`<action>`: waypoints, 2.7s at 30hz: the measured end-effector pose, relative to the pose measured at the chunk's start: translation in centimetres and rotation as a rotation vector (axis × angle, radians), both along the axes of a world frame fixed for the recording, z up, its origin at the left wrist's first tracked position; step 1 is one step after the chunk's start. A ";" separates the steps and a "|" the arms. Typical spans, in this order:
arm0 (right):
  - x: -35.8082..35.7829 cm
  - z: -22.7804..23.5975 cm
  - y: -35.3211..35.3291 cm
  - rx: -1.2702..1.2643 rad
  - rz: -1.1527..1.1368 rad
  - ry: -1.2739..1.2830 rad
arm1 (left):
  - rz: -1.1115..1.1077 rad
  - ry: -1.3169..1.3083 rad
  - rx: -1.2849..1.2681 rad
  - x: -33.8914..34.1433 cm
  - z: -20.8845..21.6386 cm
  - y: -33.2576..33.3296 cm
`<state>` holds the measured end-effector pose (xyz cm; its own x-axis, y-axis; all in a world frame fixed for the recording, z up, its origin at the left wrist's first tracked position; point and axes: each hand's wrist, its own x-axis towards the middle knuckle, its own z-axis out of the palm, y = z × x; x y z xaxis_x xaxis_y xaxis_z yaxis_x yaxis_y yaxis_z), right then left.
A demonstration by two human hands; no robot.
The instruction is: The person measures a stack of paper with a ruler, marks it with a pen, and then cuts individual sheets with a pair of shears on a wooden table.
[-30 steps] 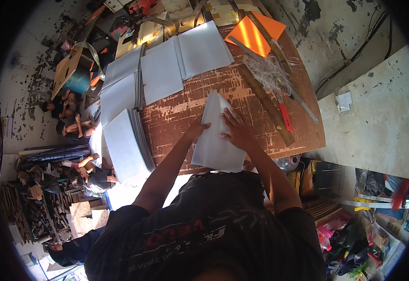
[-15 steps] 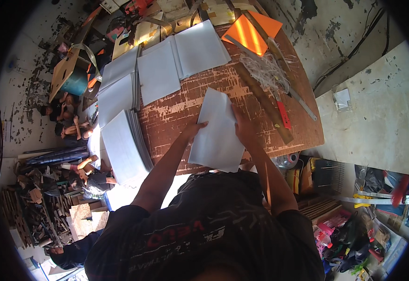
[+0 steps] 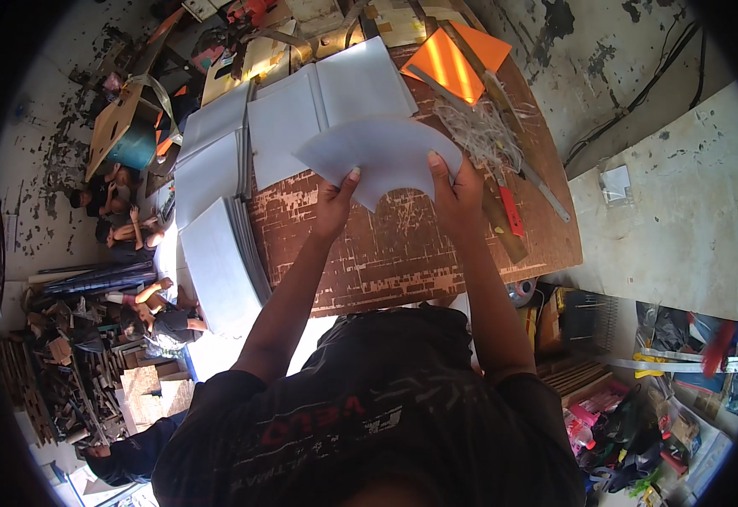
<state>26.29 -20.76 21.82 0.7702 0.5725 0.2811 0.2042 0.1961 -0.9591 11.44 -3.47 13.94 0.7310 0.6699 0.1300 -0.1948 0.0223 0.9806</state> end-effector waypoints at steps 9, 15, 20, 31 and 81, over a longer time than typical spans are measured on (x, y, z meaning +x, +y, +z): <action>1.4 -1.6 -1.5 -0.304 0.046 -0.096 | 0.035 0.280 0.175 -1.4 -5.0 1.5; 1.2 -3.1 -2.9 -0.249 0.053 0.069 | -0.050 0.609 0.448 -1.3 0.3 6.4; -3.3 -10.2 -3.9 -0.346 0.254 0.736 | -0.278 0.867 0.735 -2.8 -1.6 10.3; -6.0 -16.4 -6.7 -0.491 0.291 1.055 | 0.003 1.094 0.951 -2.3 -8.0 5.1; 16.9 -5.6 -12.5 -0.038 -0.623 -0.135 | 0.952 1.124 0.643 -12.2 -15.4 0.1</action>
<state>43.20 -33.21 16.21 0.9210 0.0402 0.3874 0.3887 -0.0319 -0.9208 -0.76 -3.40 -1.45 0.0154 0.9637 0.2665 0.8942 -0.1326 0.4276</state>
